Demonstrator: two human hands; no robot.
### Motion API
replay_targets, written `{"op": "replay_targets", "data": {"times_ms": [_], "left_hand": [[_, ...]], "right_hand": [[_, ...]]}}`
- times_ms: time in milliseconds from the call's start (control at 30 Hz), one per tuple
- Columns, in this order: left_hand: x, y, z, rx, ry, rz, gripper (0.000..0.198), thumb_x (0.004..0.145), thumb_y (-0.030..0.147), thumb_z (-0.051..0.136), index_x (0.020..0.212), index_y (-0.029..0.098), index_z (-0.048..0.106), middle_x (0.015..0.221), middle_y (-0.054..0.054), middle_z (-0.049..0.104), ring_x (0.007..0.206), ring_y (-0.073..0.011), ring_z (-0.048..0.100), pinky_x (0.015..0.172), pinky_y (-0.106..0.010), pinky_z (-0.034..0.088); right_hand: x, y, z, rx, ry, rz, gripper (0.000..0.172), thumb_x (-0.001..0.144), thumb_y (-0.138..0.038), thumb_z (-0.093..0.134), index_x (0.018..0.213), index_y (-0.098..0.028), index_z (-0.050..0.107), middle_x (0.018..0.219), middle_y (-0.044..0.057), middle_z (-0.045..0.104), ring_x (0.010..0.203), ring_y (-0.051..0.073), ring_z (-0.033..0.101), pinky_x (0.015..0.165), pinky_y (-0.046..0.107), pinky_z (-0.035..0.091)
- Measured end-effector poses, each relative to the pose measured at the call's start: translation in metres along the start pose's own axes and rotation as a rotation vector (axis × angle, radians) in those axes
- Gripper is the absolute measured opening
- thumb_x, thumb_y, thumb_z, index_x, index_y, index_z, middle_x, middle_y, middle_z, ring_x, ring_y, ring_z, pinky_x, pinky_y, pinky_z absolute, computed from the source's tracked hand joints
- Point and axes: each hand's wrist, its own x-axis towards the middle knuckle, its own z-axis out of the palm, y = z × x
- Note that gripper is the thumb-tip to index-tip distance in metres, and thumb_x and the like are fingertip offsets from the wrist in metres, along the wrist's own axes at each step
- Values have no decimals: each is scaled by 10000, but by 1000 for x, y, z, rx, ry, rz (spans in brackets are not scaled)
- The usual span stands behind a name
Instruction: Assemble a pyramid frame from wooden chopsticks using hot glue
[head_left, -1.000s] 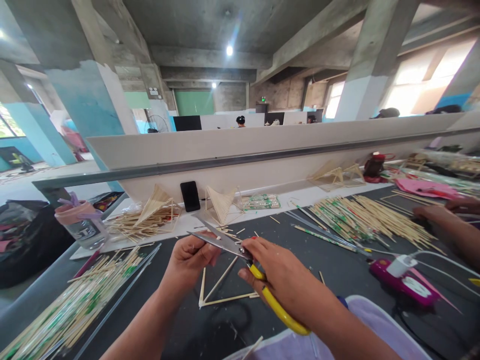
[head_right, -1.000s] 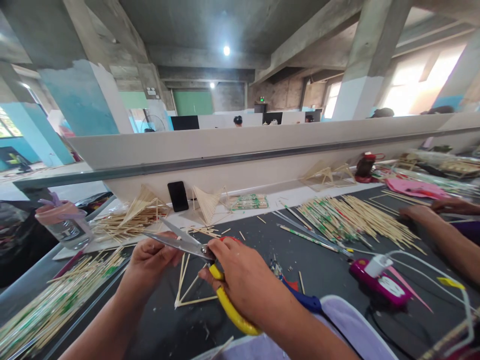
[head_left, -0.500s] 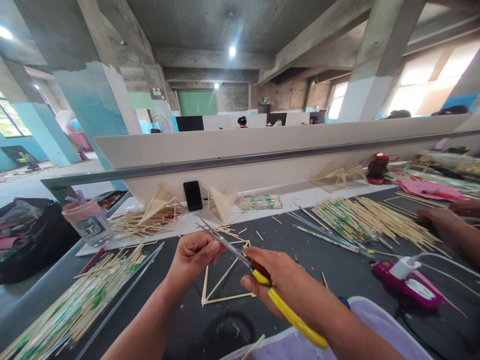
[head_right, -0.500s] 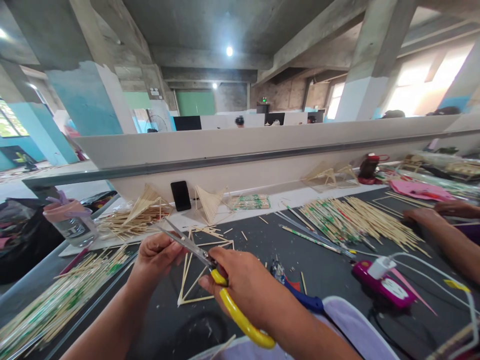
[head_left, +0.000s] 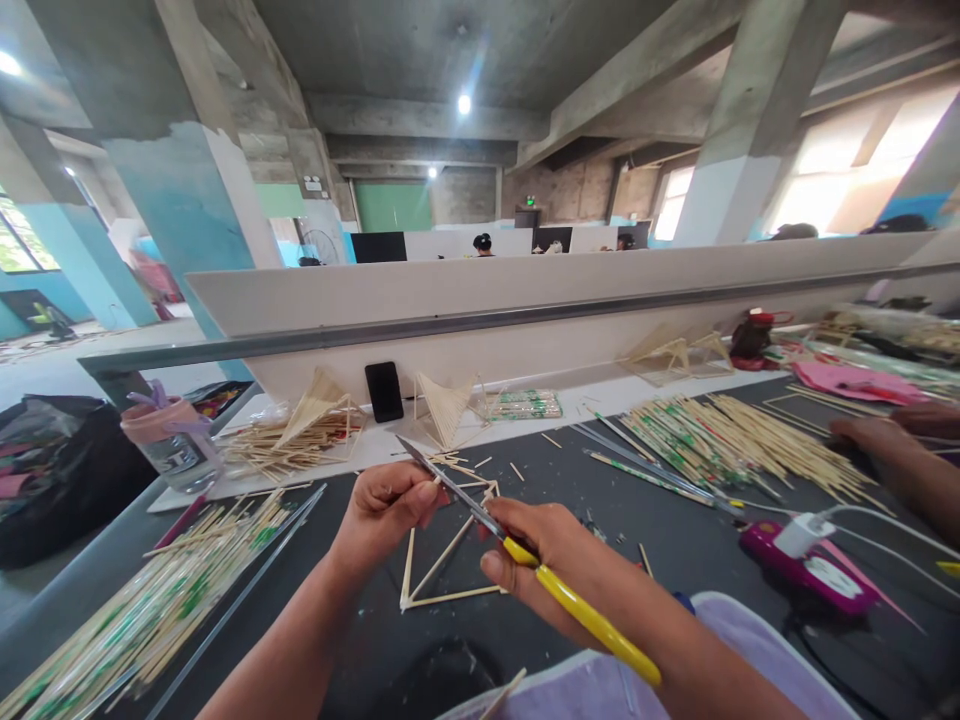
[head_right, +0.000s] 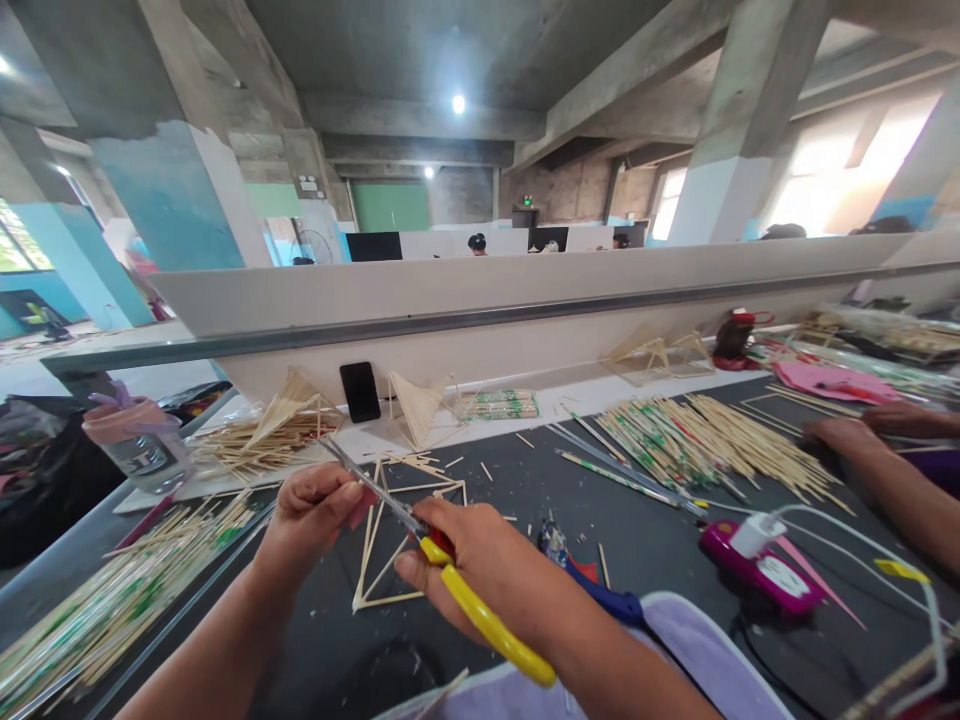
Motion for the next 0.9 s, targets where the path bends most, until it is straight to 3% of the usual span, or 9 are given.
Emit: {"op": "replay_targets", "data": {"times_ms": [133,300,533,733,900], "left_hand": [[0,0,-1,-46,-30,-57,283,780,366,606,598,154,649,446,6,485,441,-85,394,458,-224,283],[-2,3,0,-131,11,-210,283,747,369,640,578,145,613,433,19,462,419,-63,350,427,-202,226],[-4,23,9,-400,21,-565,291,631,376,719,592,111,605,387,38,405,326,-15,224,347,-165,93],[-7,26,21,-528,61,-632,236,657,314,715,648,121,580,418,65,383,341,3,176,349,-146,98],[-14,27,41,-498,-133,-707,275,781,376,602,650,143,535,423,66,369,340,-4,146,340,-150,78]], "right_hand": [[-2,1,4,-59,55,4,85,825,-305,506,842,-221,507,673,-41,543,543,85,444,501,201,332],[3,8,13,-266,259,-50,219,836,-349,530,1018,-228,528,907,33,616,801,179,559,701,299,410],[15,23,14,-388,337,-115,233,836,-376,530,1009,-219,532,896,47,601,773,169,545,678,281,405],[26,38,21,-439,436,-147,234,817,-389,552,979,-221,549,859,36,599,729,153,533,651,259,391],[35,53,8,-460,591,-77,216,813,-385,552,953,-220,557,853,39,606,766,169,551,678,260,392]]}}
